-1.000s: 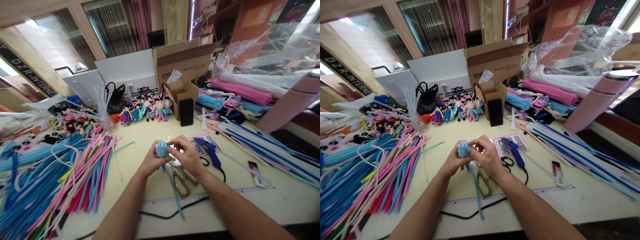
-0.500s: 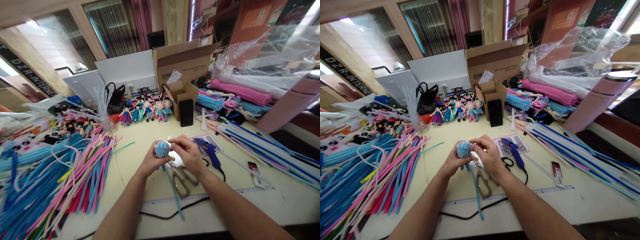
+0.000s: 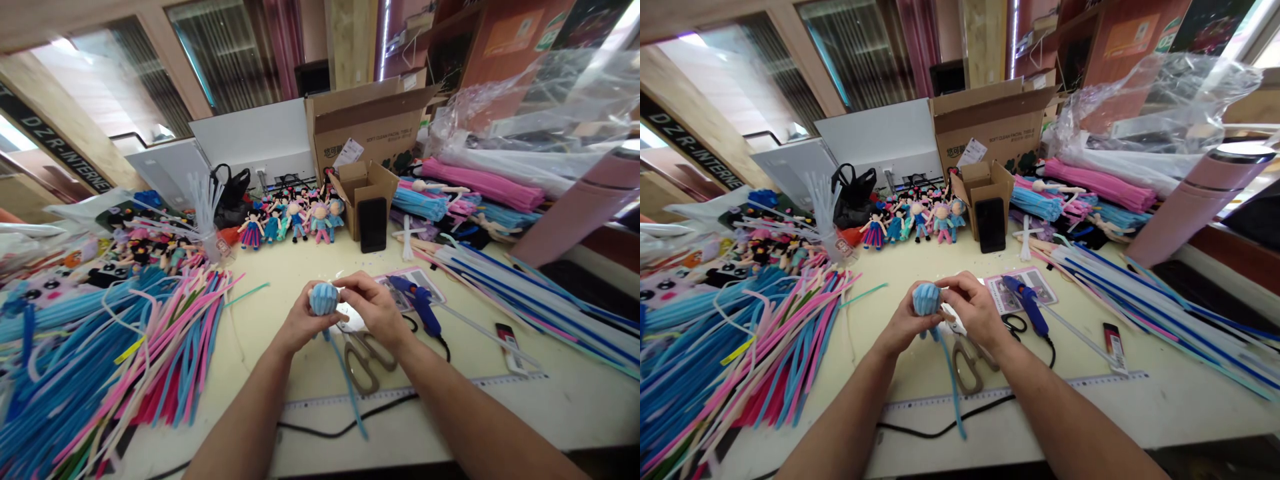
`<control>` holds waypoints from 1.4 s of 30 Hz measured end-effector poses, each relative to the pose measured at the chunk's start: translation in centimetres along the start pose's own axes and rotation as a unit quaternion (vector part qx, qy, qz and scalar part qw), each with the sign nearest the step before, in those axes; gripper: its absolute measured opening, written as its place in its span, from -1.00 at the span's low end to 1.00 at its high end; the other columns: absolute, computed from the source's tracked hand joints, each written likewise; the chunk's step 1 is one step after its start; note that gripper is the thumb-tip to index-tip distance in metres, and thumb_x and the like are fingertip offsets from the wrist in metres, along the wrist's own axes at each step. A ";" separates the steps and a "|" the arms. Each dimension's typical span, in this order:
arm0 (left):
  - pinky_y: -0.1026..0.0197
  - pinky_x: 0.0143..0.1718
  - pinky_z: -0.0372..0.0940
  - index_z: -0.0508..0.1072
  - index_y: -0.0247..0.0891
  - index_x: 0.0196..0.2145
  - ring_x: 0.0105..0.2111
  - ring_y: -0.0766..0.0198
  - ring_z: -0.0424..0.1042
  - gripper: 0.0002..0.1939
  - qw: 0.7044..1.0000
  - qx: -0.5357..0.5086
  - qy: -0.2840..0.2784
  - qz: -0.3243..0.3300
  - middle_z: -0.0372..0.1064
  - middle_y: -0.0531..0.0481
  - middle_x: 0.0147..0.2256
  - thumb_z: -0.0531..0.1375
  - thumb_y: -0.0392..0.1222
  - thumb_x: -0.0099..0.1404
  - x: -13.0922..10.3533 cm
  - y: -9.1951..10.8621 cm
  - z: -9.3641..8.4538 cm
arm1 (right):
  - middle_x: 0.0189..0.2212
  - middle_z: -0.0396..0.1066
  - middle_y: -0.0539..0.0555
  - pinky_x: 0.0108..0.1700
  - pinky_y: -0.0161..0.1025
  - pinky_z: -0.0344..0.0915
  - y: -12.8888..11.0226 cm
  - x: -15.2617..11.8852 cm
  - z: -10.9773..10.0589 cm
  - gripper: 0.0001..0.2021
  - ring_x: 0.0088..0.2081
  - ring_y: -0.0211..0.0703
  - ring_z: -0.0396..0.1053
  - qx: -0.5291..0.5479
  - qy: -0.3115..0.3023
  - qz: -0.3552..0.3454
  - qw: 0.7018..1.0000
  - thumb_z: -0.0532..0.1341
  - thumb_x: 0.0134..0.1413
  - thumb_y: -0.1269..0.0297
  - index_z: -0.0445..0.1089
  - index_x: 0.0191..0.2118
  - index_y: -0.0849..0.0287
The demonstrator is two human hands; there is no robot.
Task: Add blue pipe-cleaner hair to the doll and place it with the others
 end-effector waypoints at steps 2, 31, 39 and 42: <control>0.26 -0.35 0.34 0.24 -0.24 -0.16 -0.37 0.26 0.49 -0.50 1.000 0.003 -0.002 -0.005 0.38 0.05 -0.32 0.38 -0.20 -0.01 0.0 -0.1 0.0 | -0.35 0.37 0.04 -0.24 -0.21 0.32 0.3 0.1 -0.2 -0.87 -0.31 -0.19 0.35 0.022 0.013 0.016 1.000 0.22 0.05 0.29 0.48 -0.26 0.12; 0.34 -0.40 0.20 0.29 -0.20 -0.13 -0.41 0.37 0.28 -0.62 0.946 0.307 0.088 0.063 0.34 0.08 -0.34 0.24 -0.24 0.07 -0.1 1.0 -1.3 | -0.27 0.45 0.10 -0.09 -0.09 0.26 -2.4 -0.6 0.7 -0.80 -0.17 -0.09 0.33 -0.226 -0.026 -0.166 0.959 0.10 0.19 0.39 0.46 -0.18 0.11; 0.32 -0.41 0.17 0.31 -0.16 -0.11 -0.47 0.35 0.28 -0.62 0.931 0.347 0.099 0.053 0.35 0.12 -0.42 0.24 -0.20 0.08 -0.1 0.8 -1.6 | -0.29 0.47 0.11 -0.11 -0.07 0.27 -2.6 -0.6 0.7 -0.79 -0.19 -0.07 0.35 -0.243 -0.011 -0.164 0.956 0.08 0.21 0.34 0.48 -0.21 0.10; 0.32 -0.42 0.17 0.32 -0.16 -0.11 -0.47 0.34 0.29 -0.64 0.929 0.352 0.100 0.050 0.36 0.12 -0.42 0.23 -0.19 0.10 -0.1 0.7 -1.6 | -0.29 0.47 0.11 -0.11 -0.09 0.27 -2.4 -0.6 0.8 -0.78 -0.18 -0.07 0.35 -0.242 -0.016 -0.165 0.956 0.08 0.21 0.34 0.48 -0.20 0.09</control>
Point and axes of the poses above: each hand's wrist, its own x-axis towards the middle knuckle, its own z-axis out of the palm, y = z × x, the point moved 8 cm from there along x, towards the middle knuckle
